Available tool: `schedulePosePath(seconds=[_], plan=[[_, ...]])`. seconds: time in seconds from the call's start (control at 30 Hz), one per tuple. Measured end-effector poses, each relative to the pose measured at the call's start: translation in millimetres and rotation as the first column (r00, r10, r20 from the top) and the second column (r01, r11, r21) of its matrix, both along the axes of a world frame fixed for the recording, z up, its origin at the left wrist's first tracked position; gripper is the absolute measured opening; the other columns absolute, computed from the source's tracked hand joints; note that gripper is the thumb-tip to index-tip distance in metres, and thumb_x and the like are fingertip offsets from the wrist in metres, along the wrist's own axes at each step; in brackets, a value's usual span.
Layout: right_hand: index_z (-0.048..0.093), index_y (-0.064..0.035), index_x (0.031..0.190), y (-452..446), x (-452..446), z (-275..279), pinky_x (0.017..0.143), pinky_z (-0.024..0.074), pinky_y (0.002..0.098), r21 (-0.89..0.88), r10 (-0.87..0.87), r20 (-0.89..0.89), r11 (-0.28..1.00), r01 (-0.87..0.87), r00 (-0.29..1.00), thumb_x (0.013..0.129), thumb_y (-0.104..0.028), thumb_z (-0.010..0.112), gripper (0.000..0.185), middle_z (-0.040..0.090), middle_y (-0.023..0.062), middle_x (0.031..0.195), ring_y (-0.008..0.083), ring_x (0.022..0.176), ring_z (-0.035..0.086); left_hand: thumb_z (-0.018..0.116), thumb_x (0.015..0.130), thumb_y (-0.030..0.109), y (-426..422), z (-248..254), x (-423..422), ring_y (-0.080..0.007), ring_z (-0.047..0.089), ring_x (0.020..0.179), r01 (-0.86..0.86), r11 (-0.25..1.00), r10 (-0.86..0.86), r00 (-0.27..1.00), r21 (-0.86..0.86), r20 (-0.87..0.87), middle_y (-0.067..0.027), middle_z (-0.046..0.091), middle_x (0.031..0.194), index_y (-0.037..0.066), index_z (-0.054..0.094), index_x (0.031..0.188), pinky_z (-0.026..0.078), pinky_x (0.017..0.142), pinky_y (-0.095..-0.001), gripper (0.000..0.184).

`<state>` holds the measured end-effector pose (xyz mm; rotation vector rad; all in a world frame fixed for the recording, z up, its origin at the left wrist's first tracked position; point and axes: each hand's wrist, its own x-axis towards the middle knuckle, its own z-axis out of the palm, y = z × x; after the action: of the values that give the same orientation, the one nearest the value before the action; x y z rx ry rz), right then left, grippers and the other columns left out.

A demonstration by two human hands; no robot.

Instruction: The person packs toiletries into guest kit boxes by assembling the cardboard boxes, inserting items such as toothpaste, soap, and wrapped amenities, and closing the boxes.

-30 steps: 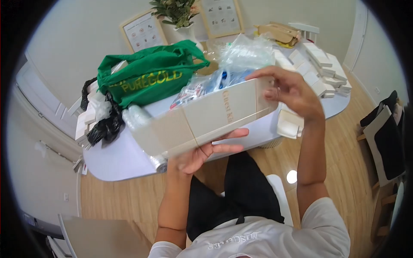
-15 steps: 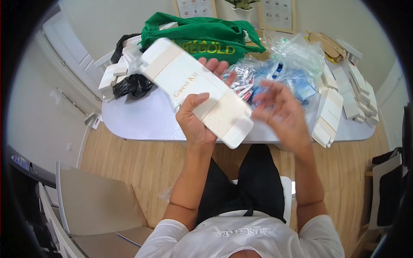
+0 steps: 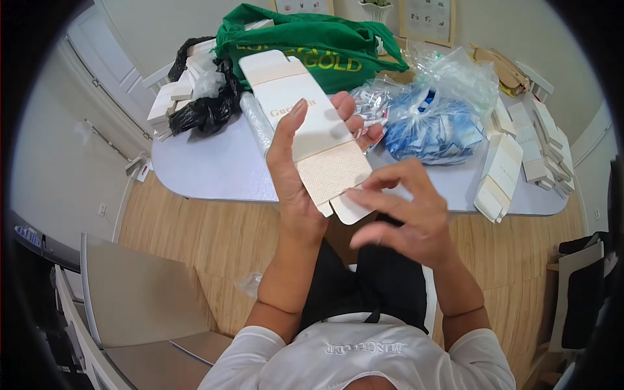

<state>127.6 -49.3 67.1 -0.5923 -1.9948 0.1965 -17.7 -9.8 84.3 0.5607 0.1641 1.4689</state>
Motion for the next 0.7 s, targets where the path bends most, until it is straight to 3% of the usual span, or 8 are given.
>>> schedulePosePath(seconds=[0.07,0.2,0.27,0.37,0.5,0.57,0.6,0.7], plan=[[0.068,-0.0071,0.099,4,3,-1,0.067,0.0455,0.0309,-0.045,-0.028,-0.042,0.999,0.026,0.999,0.063,-0.015,0.078,0.038,0.057,0.0078,0.088,0.0232,0.078,0.054,0.059,0.083,0.035,3,-1,0,-0.0240,0.062,0.080,0.065,0.997,-0.064,0.997,-0.043,0.031,-0.0142,0.058,0.094,-0.005,0.048,0.111,0.050,0.085,-0.0448,0.050],[0.067,-0.0058,0.098,18,8,11,0.069,0.0468,0.0308,0.044,-0.108,0.024,0.993,0.107,0.994,0.065,-0.018,0.077,0.036,0.057,0.0080,0.086,0.0219,0.078,0.055,0.060,0.082,0.037,-3,1,6,-0.0255,0.062,0.082,0.094,0.991,-0.097,0.995,-0.094,-0.021,-0.0142,0.059,0.093,-0.005,0.049,0.110,0.052,0.082,-0.0423,0.052],[0.066,-0.0048,0.100,25,11,16,0.070,0.0477,0.0322,0.321,-0.142,0.273,0.946,0.049,0.951,0.069,-0.021,0.073,0.036,0.059,0.0077,0.088,0.0222,0.079,0.057,0.059,0.083,0.035,-2,-2,6,-0.0266,0.062,0.083,0.075,0.993,-0.081,0.995,-0.096,-0.063,-0.0146,0.059,0.092,-0.005,0.049,0.111,0.053,0.082,-0.0417,0.049],[0.065,-0.0040,0.101,30,13,14,0.070,0.0478,0.0349,0.500,-0.171,0.269,0.866,0.015,0.948,0.071,-0.021,0.067,0.034,0.061,0.0071,0.092,0.0231,0.081,0.057,0.060,0.083,0.029,3,-9,0,-0.0271,0.062,0.083,0.105,0.990,-0.108,0.994,-0.092,-0.031,-0.0148,0.059,0.091,-0.004,0.050,0.110,0.053,0.081,-0.0412,0.044],[0.065,-0.0036,0.101,29,12,16,0.070,0.0467,0.0358,0.580,-0.246,0.270,0.813,0.047,0.931,0.069,-0.015,0.063,0.034,0.061,0.0085,0.100,0.0239,0.085,0.057,0.061,0.082,0.018,9,-20,5,-0.0242,0.060,0.086,0.123,0.989,-0.120,0.992,-0.083,0.041,-0.0144,0.060,0.093,-0.003,0.051,0.110,0.051,0.081,-0.0383,0.037],[0.066,-0.0024,0.100,28,3,14,0.070,0.0457,0.0347,0.571,-0.444,0.240,0.784,0.244,0.863,0.069,-0.014,0.060,0.034,0.059,0.0101,0.106,0.0250,0.090,0.056,0.060,0.082,0.017,5,-23,17,-0.0232,0.060,0.089,0.053,0.996,-0.054,0.998,-0.068,-0.015,-0.0143,0.060,0.095,-0.004,0.051,0.111,0.050,0.084,-0.0365,0.037],[0.066,-0.0024,0.100,30,2,10,0.070,0.0457,0.0347,0.573,-0.447,0.235,0.781,0.249,0.863,0.069,-0.014,0.060,0.034,0.059,0.0101,0.106,0.0250,0.090,0.056,0.060,0.083,0.016,1,-21,22,-0.0222,0.059,0.092,-0.012,0.998,0.008,0.998,-0.055,-0.068,-0.0142,0.059,0.098,-0.004,0.051,0.112,0.049,0.086,-0.0348,0.037],[0.063,-0.0014,0.107,41,1,-6,0.071,0.0454,0.0335,0.551,-0.470,0.143,0.769,0.325,0.871,0.068,-0.014,0.060,0.041,0.058,0.0122,0.110,0.0270,0.093,0.055,0.058,0.084,0.015,-8,-7,26,-0.0217,0.057,0.096,0.009,0.997,-0.017,0.995,-0.082,-0.100,-0.0139,0.058,0.101,-0.004,0.050,0.115,0.047,0.088,-0.0329,0.037]])
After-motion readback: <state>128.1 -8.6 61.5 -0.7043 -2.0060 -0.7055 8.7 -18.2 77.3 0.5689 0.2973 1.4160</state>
